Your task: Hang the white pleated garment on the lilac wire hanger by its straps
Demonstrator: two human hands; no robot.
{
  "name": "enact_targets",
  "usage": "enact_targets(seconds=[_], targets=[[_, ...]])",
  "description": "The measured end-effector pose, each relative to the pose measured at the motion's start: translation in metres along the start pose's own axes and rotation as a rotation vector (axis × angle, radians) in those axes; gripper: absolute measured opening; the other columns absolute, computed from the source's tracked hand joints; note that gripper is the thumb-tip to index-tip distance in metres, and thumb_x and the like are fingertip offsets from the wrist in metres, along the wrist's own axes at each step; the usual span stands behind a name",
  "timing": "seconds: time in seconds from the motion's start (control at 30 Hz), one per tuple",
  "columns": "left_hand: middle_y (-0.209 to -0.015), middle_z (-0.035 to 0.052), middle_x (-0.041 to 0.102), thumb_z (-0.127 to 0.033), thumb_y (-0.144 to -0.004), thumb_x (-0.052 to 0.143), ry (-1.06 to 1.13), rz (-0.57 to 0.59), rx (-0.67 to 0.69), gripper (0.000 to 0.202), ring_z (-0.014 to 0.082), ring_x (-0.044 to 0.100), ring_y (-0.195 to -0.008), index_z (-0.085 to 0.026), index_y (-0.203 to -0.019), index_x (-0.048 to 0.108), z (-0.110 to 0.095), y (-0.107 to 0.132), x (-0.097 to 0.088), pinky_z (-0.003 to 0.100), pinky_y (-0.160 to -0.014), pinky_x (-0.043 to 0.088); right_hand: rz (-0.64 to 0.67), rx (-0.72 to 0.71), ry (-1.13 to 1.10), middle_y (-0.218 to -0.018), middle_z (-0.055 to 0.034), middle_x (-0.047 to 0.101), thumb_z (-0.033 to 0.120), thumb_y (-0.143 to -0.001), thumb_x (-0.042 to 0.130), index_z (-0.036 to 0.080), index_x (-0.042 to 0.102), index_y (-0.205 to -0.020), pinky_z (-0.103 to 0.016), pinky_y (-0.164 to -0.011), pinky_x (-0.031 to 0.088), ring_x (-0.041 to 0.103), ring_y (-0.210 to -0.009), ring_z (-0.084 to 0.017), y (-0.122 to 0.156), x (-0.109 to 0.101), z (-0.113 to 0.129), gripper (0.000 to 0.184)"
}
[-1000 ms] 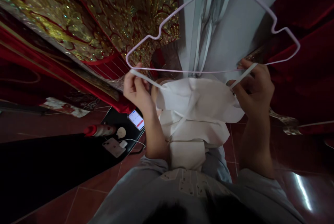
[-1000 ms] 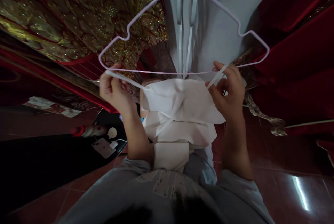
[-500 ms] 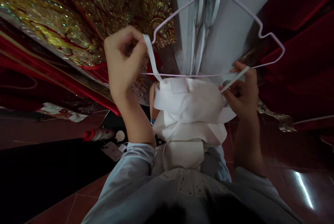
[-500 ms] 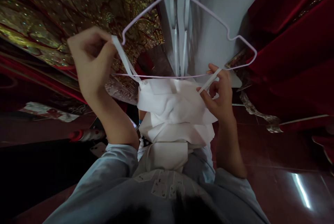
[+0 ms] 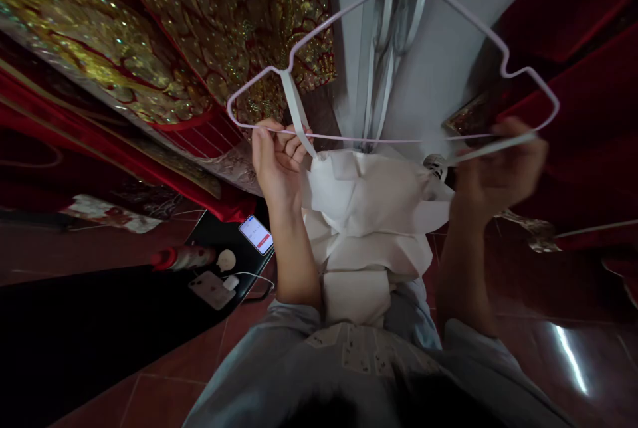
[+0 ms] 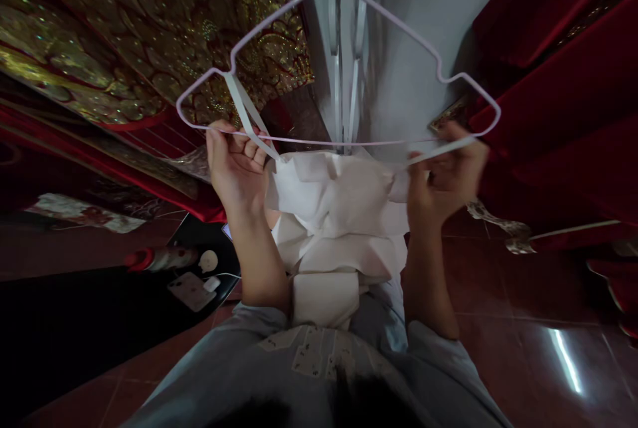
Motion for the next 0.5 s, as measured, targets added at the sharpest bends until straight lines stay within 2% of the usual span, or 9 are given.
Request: enact_targets(seconds=[0.03,0.07,0.1,0.2,0.3,0.37,0.43,0.5], targets=[[-0.091,0.0029,0.081,-0.053,-0.11,0.065,-0.003,-0.014,-0.003,0.028,0.0204,0.08,-0.086,-0.029,-0.097,0.062,0.0,0.001,0.001,0.033,-0.082,0.066,-0.143,-0.05,-0.007,-0.127,-0.0057,0.065,0.056,-0.095,0.081,0.042,0.07,-0.141,-0.043,-0.082,0.064,0.07,-0.115,-0.028,-0.007,-0.013,-0.006,0.05],[-0.089,0.0028,0.08,-0.053,-0.111,0.064,-0.019,-0.027,-0.01,0.029,0.02,0.08,-0.085,-0.029,-0.096,0.061,0.0,0.001,0.002,0.032,-0.081,0.066,-0.214,-0.087,-0.012,-0.126,-0.005,0.066,0.056,-0.097,0.079,0.043,0.072,-0.138,-0.047,-0.087,0.065,0.07,-0.12,-0.03,-0.016,-0.023,-0.011,0.044],[-0.088,0.0027,0.08,-0.054,-0.112,0.063,-0.041,-0.039,-0.022,0.03,0.0199,0.08,-0.084,-0.029,-0.095,0.061,0.0,0.002,0.002,0.031,-0.08,0.066,-0.153,-0.073,0.01,-0.125,-0.0043,0.067,0.054,-0.097,0.08,0.044,0.074,-0.138,-0.049,-0.088,0.066,0.071,-0.122,-0.032,-0.028,-0.027,-0.017,0.043],[-0.086,0.0027,0.078,-0.059,-0.113,0.061,-0.081,-0.073,-0.057,0.036,0.0203,0.08,-0.085,-0.029,-0.093,0.06,-0.002,0.005,0.006,0.031,-0.08,0.066,0.138,-0.009,0.045,-0.11,-0.0034,0.072,0.055,-0.096,0.082,0.045,0.079,-0.132,-0.053,-0.087,0.067,0.076,-0.109,-0.032,-0.064,-0.025,-0.024,0.037],[-0.083,0.0031,0.076,-0.056,-0.116,0.055,-0.068,-0.129,-0.068,0.037,0.0207,0.079,-0.082,-0.028,-0.093,0.059,-0.005,0.009,0.01,0.032,-0.08,0.067,0.378,-0.034,0.118,-0.101,-0.0051,0.072,0.053,-0.089,0.09,0.042,0.079,-0.128,-0.053,-0.081,0.068,0.076,-0.103,-0.032,-0.09,-0.007,-0.013,0.042],[-0.083,0.004,0.077,-0.053,-0.117,0.053,-0.069,-0.154,-0.081,0.036,0.0218,0.08,-0.084,-0.028,-0.093,0.06,-0.004,0.011,0.009,0.033,-0.078,0.067,0.48,-0.075,0.193,-0.104,-0.0067,0.072,0.047,-0.085,0.094,0.035,0.079,-0.126,-0.052,-0.086,0.068,0.075,-0.106,-0.033,-0.098,0.008,-0.005,0.045],[-0.086,0.0049,0.077,-0.055,-0.116,0.056,-0.077,-0.139,-0.092,0.036,0.0235,0.081,-0.09,-0.029,-0.092,0.062,-0.001,0.011,0.008,0.034,-0.078,0.066,0.411,-0.134,0.213,-0.113,-0.0085,0.072,0.048,-0.087,0.092,0.029,0.078,-0.126,-0.055,-0.097,0.066,0.074,-0.113,-0.034,-0.1,0.014,0.002,0.047],[-0.09,0.0053,0.078,-0.06,-0.112,0.062,-0.08,-0.094,-0.093,0.037,0.0248,0.082,-0.095,-0.029,-0.092,0.064,0.002,0.011,0.007,0.034,-0.078,0.066,0.283,-0.056,0.124,-0.132,-0.0084,0.067,0.062,-0.092,0.083,0.031,0.075,-0.131,-0.06,-0.109,0.061,0.066,-0.135,-0.039,-0.091,0.012,0.002,0.05]])
Point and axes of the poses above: each hand's wrist, its own y-axis away from the middle knuckle, its own x-axis out of the palm, z = x × y, the point moved 5 cm from there along -y, towards the middle knuckle
